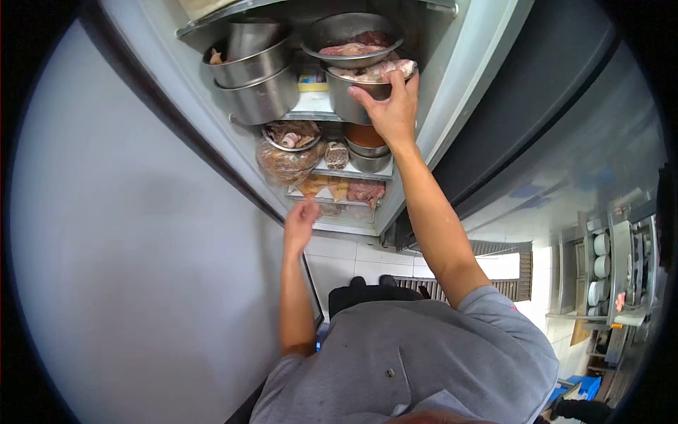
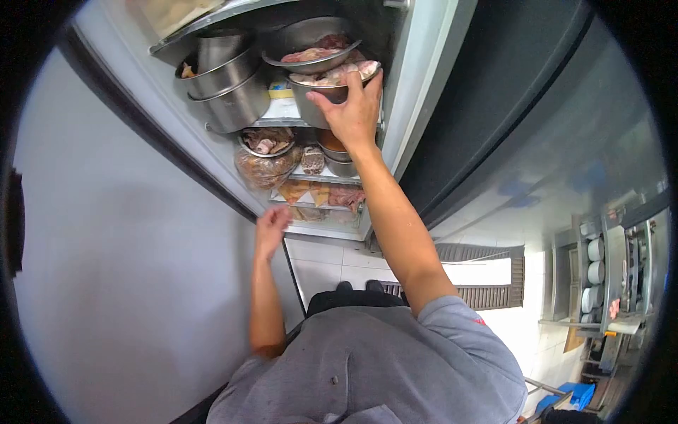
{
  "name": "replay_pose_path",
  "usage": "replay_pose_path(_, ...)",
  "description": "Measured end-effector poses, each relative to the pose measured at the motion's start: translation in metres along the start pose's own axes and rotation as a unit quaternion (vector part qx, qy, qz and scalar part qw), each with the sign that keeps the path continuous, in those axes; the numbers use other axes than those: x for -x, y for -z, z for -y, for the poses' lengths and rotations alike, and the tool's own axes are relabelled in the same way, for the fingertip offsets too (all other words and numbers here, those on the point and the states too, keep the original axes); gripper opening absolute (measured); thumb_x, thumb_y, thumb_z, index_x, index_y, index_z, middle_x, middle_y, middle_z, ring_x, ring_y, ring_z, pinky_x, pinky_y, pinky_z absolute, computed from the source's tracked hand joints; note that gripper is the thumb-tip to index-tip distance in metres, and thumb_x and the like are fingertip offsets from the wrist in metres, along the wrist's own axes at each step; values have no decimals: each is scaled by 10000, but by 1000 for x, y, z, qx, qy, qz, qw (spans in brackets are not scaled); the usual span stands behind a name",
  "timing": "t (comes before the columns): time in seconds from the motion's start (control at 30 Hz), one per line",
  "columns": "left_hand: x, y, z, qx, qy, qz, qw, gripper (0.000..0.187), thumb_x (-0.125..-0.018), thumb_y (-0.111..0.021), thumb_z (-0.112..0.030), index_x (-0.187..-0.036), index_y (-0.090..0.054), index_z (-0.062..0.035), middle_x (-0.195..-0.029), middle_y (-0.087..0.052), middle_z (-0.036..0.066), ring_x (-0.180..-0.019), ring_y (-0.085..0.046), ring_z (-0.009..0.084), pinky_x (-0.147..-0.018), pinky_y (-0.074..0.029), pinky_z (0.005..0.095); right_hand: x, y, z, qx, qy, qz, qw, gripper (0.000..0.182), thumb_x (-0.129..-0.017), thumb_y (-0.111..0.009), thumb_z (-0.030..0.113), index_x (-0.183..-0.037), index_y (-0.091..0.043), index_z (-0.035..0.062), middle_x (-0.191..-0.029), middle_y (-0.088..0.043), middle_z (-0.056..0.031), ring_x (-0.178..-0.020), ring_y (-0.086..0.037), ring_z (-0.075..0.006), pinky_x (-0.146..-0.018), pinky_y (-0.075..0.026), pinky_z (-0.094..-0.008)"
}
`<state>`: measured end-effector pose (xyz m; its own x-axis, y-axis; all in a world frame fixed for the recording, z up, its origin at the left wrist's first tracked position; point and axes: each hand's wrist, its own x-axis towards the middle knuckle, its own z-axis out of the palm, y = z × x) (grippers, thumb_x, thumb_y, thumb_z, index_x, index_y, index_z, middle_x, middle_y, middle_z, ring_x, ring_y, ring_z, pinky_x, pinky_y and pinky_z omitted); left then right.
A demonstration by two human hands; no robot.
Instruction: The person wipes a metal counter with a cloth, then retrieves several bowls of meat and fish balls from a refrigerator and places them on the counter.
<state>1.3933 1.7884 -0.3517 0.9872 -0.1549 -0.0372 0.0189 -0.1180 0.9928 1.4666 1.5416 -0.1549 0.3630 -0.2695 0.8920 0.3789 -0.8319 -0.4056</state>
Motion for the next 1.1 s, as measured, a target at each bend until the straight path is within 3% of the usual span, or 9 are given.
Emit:
replay_pose_path(0.23, -80, 46, -179, 110, -106, -236, 960, 427, -871, -608, -414, -1078, -544, -46, -914, -560, 76, -761, -524, 135, -663, -468, 277, 7, 21, 19, -36, -44, -33, 998, 504, -527, -881, 266, -743, -483, 44, -974, -515, -196, -875, -544, -394, -735, -456, -448)
replay_pose_path(0.3, -108, 66, -219, 109, -51, -278, 953, 683, -788, -592, -619, -1145, -496, -46, -963, -537, 106, -835, -530, 179, -672, -479, 320, 12, 34, 29, -74, -56, -15, 996, 505, -510, -881, 254, -727, -475, 47, -988, -526, -197, -884, -541, -396, -741, -457, -443)
replay_pose_path(0.4, -131, 75, -274, 86, -22, -265, 960, 878, -707, -596, -678, -1260, -425, -16, -1167, -472, 165, -970, -492, 278, -757, -487, 436, 18, 46, 38, -71, -32, -11, 997, 466, -555, -865, 189, -716, -459, 26, -1026, -566, -149, -924, -582, -327, -780, -472, -370)
replay_pose_path(0.5, -154, 90, -293, -12, 65, -209, 976, 716, -716, -605, -530, -1228, -445, -56, -1090, -463, 147, -923, -464, 286, -769, -505, 487, 24, 54, 43, -85, -55, 2, 995, 452, -539, -871, 158, -687, -464, 30, -1093, -568, -164, -986, -586, -324, -817, -474, -361)
replay_pose_path(0.57, -158, 95, -305, 66, 120, -53, 989, 535, -717, -566, -342, -1172, -461, -83, -1035, -422, 134, -828, -427, 269, -795, -515, 539, 21, 55, 46, -117, -59, -10, 991, 447, -522, -877, 143, -670, -473, 26, -1126, -563, -179, -1009, -585, -321, -828, -472, -356)
replay_pose_path(0.67, -150, 87, -306, 100, 122, -89, 983, 367, -710, -526, -278, -1029, -465, -110, -1008, -426, 123, -755, -386, 248, -813, -522, 533, 19, 67, 54, -157, -64, -14, 985, 442, -508, -883, 135, -656, -481, 23, -1121, -568, -181, -1018, -585, -304, -837, -469, -354)
replay_pose_path(0.8, -115, 73, -301, 164, 91, -112, 976, 381, -724, -515, -227, -1073, -462, -83, -967, -448, 139, -680, -359, 230, -820, -520, 558, 24, 71, 45, -185, -86, -4, 979, 451, -490, -890, 136, -658, -487, 22, -1137, -578, -193, -1039, -585, -283, -846, -468, -339)
replay_pose_path(0.97, -89, 68, -282, 316, 76, -130, 937, 443, -742, -459, -107, -1157, -426, 44, -1127, -488, 230, -916, -546, 382, -807, -509, 615, 12, 84, 51, -223, -102, 4, 969, 483, -444, -900, 132, -650, -476, 28, -1130, -573, -197, -990, -610, -312, -804, -501, -348)
replay_pose_path(1.1, -80, 64, -243, 338, 68, -115, 932, 459, -740, -459, -106, -1160, -417, 75, -1159, -496, 246, -1054, -534, 430, -794, -522, 605, 15, 78, 27, -278, -85, 12, 957, 477, -455, -901, 126, -647, -475, 29, -1221, -514, -281, -1090, -576, -337, -857, -478, -349)
